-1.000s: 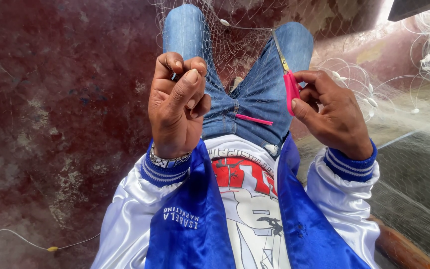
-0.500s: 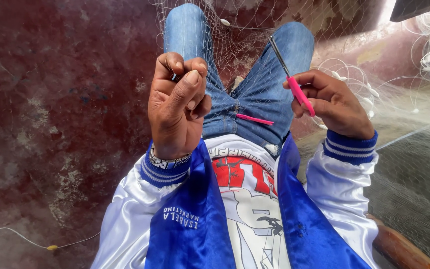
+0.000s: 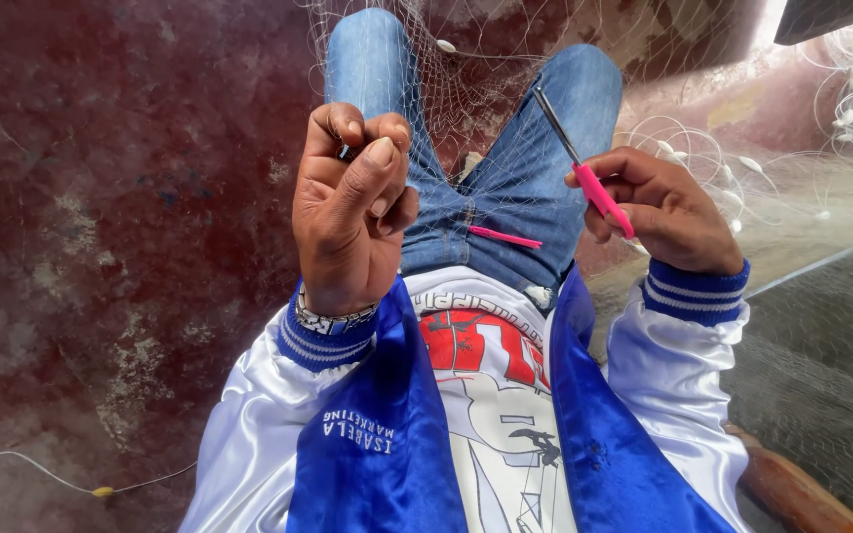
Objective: Repairing a fishing net using a shuttle tool and scissors
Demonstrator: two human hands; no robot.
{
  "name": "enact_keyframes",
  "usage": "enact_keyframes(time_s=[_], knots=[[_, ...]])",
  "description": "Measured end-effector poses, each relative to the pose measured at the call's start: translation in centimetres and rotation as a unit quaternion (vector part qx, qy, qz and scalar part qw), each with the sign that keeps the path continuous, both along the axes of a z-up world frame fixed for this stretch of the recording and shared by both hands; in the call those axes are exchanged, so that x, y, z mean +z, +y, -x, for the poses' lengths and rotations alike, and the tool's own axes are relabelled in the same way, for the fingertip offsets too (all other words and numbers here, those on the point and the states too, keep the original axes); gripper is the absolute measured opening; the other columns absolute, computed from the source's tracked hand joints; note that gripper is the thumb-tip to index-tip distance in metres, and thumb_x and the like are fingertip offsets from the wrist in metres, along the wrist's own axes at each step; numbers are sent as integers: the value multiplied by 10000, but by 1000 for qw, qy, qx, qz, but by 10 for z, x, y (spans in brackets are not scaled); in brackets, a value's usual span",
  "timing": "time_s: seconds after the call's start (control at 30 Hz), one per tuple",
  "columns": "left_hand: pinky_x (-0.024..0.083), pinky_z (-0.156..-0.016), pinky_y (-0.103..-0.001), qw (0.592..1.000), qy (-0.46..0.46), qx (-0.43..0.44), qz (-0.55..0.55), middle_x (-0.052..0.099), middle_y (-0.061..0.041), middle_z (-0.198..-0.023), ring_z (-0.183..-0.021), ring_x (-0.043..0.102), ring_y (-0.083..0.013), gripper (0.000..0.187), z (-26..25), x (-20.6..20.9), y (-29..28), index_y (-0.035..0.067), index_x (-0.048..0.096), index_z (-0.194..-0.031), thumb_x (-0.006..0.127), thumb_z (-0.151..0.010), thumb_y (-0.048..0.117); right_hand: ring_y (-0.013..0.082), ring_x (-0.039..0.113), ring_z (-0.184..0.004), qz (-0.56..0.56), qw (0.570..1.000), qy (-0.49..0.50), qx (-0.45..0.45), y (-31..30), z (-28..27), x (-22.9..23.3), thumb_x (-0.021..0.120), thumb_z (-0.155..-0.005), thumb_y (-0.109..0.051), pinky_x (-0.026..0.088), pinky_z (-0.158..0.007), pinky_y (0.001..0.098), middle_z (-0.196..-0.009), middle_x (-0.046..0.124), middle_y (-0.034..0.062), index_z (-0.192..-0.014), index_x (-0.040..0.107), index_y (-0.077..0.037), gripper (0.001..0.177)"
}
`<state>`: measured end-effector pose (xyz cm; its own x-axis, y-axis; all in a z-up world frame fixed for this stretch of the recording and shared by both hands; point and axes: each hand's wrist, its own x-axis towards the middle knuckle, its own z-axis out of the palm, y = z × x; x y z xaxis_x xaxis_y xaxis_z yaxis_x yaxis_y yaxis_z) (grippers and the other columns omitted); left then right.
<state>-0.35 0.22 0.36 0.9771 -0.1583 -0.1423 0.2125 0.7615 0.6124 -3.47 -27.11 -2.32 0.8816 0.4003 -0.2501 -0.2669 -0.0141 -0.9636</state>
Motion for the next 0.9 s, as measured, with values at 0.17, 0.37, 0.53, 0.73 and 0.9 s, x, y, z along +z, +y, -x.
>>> enact_keyframes(time_s=[0.17,0.37,0.53,0.73,0.9], knots=[[241,-427,-149,1000,2,4,-7,511,-80,-939,-505,277,-11,212,0,0,0,155,380,-921,563,-859,68,112,539,-619,1,1000,-3,6,0,0,0,562,-788,-260,477,-576,192,-755,546,70,-1149,480,60,490],[238,-421,-148,1000,3,3,1,512,-80,-948,-505,276,-12,207,0,-1,0,155,384,-924,555,-863,57,110,510,-622,-7,1000,-3,-18,0,6,1,565,-815,-249,453,-574,198,-801,525,58,-1170,461,74,491],[248,-418,-150,1000,-4,7,-8,518,-73,-955,-516,284,-22,190,0,-3,2,158,381,-935,519,-884,37,131,534,-643,33,998,-26,-43,-6,25,20,566,-787,-223,460,-582,212,-872,539,91,-1151,468,64,474],[226,-406,-149,1000,0,11,-17,518,-54,-943,-516,284,-18,200,0,-5,4,169,382,-921,536,-869,53,148,565,-691,81,992,-52,-83,-36,55,31,558,-765,-237,438,-653,221,-771,558,98,-1169,460,44,502],[213,-404,-140,1000,-6,4,-14,507,-43,-926,-527,292,-13,191,0,-4,5,171,385,-914,522,-876,43,151,567,-720,124,985,-53,-108,-42,66,36,532,-770,-229,446,-673,223,-764,569,115,-1210,446,45,525]])
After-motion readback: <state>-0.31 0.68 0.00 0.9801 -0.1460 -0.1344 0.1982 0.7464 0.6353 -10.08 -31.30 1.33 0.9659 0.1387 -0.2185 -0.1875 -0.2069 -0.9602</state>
